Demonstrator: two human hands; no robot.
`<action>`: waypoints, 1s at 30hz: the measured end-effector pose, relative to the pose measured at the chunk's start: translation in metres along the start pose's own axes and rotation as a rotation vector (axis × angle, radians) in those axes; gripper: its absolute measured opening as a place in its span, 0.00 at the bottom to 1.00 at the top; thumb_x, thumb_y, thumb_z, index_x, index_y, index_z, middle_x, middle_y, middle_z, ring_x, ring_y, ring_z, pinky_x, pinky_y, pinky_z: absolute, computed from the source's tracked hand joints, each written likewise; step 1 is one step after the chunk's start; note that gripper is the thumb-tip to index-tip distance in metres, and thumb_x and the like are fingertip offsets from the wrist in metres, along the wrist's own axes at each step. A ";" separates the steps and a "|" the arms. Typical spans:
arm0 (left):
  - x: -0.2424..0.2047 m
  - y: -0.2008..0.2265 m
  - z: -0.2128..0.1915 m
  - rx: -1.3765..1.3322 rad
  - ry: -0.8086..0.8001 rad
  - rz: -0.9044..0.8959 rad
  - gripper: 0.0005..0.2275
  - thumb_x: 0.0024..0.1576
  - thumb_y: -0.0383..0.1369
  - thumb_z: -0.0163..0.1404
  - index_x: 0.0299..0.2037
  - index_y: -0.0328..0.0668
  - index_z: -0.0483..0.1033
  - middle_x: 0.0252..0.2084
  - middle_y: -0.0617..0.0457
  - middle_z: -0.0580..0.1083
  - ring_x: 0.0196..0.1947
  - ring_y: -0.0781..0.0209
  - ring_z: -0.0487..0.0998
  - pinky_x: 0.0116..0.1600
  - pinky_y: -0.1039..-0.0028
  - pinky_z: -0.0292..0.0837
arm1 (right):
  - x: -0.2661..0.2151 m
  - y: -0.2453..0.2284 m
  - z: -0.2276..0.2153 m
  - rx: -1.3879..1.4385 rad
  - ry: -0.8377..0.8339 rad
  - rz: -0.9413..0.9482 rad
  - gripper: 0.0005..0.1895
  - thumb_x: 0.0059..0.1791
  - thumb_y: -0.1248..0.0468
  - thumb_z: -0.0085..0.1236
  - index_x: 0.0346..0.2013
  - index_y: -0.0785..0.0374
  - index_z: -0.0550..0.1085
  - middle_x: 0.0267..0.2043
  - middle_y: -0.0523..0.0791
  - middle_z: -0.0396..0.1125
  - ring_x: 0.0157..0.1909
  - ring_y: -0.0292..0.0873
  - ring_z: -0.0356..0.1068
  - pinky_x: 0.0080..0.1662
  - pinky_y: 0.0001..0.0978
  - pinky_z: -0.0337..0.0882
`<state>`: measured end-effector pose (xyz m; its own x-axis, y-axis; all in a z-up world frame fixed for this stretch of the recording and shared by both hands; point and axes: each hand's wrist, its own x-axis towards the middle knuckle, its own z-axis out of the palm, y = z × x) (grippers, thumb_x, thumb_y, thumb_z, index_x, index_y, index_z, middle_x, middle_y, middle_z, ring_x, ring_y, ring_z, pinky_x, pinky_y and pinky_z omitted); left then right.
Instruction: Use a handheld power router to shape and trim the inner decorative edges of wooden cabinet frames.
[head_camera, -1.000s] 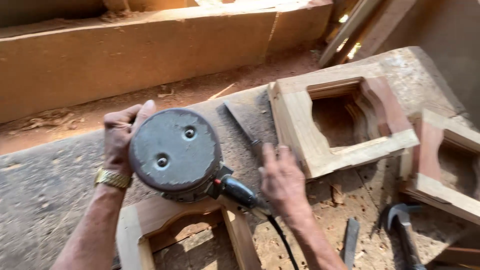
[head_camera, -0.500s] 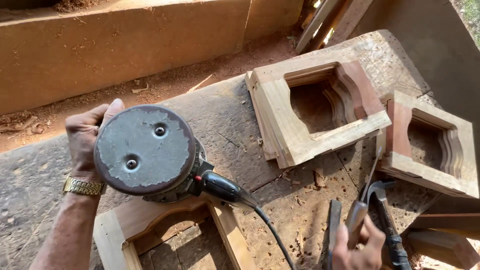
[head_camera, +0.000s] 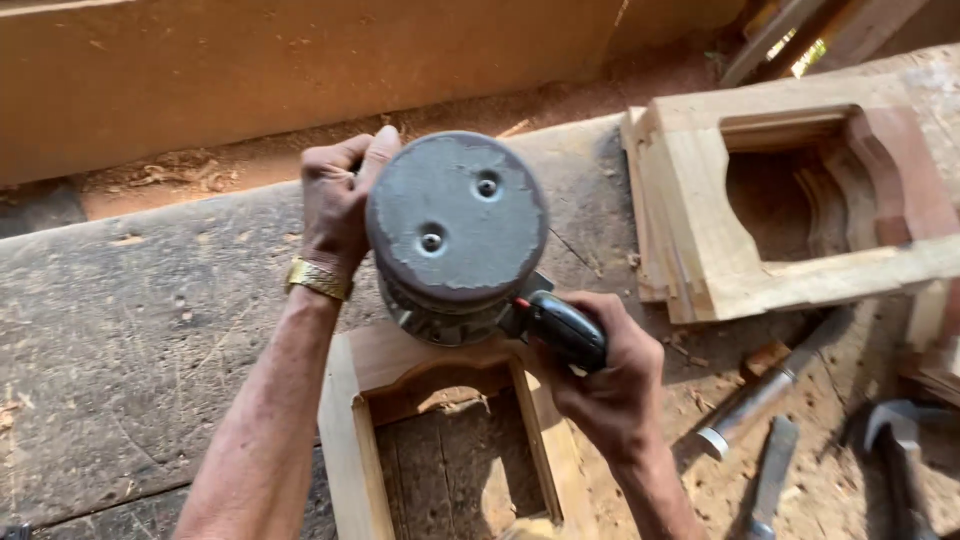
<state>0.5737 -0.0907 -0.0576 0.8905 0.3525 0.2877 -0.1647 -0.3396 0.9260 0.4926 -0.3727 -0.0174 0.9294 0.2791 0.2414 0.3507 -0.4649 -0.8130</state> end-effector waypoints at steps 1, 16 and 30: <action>0.000 0.002 0.001 -0.056 0.033 -0.013 0.17 0.65 0.33 0.49 0.23 0.34 0.75 0.18 0.62 0.66 0.17 0.75 0.58 0.19 0.79 0.50 | 0.012 -0.002 0.009 0.103 0.053 -0.004 0.24 0.32 0.65 0.78 0.38 0.64 0.75 0.35 0.46 0.77 0.30 0.36 0.75 0.32 0.22 0.78; 0.003 0.025 0.106 -0.187 0.011 0.137 0.17 0.59 0.32 0.50 0.14 0.44 0.69 0.12 0.61 0.66 0.09 0.73 0.56 0.13 0.82 0.46 | -0.032 0.064 -0.045 -0.403 0.389 -0.114 0.15 0.44 0.70 0.75 0.37 0.77 0.76 0.33 0.54 0.73 0.28 0.42 0.67 0.33 0.33 0.67; 0.009 -0.032 0.138 -0.085 -0.073 0.443 0.13 0.60 0.36 0.49 0.23 0.41 0.75 0.13 0.61 0.66 0.07 0.73 0.60 0.09 0.85 0.51 | -0.060 0.081 -0.041 -0.565 0.445 -0.127 0.21 0.54 0.74 0.86 0.43 0.83 0.76 0.40 0.58 0.74 0.35 0.47 0.67 0.39 0.36 0.68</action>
<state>0.6457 -0.1968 -0.1177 0.7533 0.1263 0.6454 -0.5680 -0.3696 0.7353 0.4700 -0.4610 -0.0761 0.7942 0.0476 0.6058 0.3529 -0.8476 -0.3961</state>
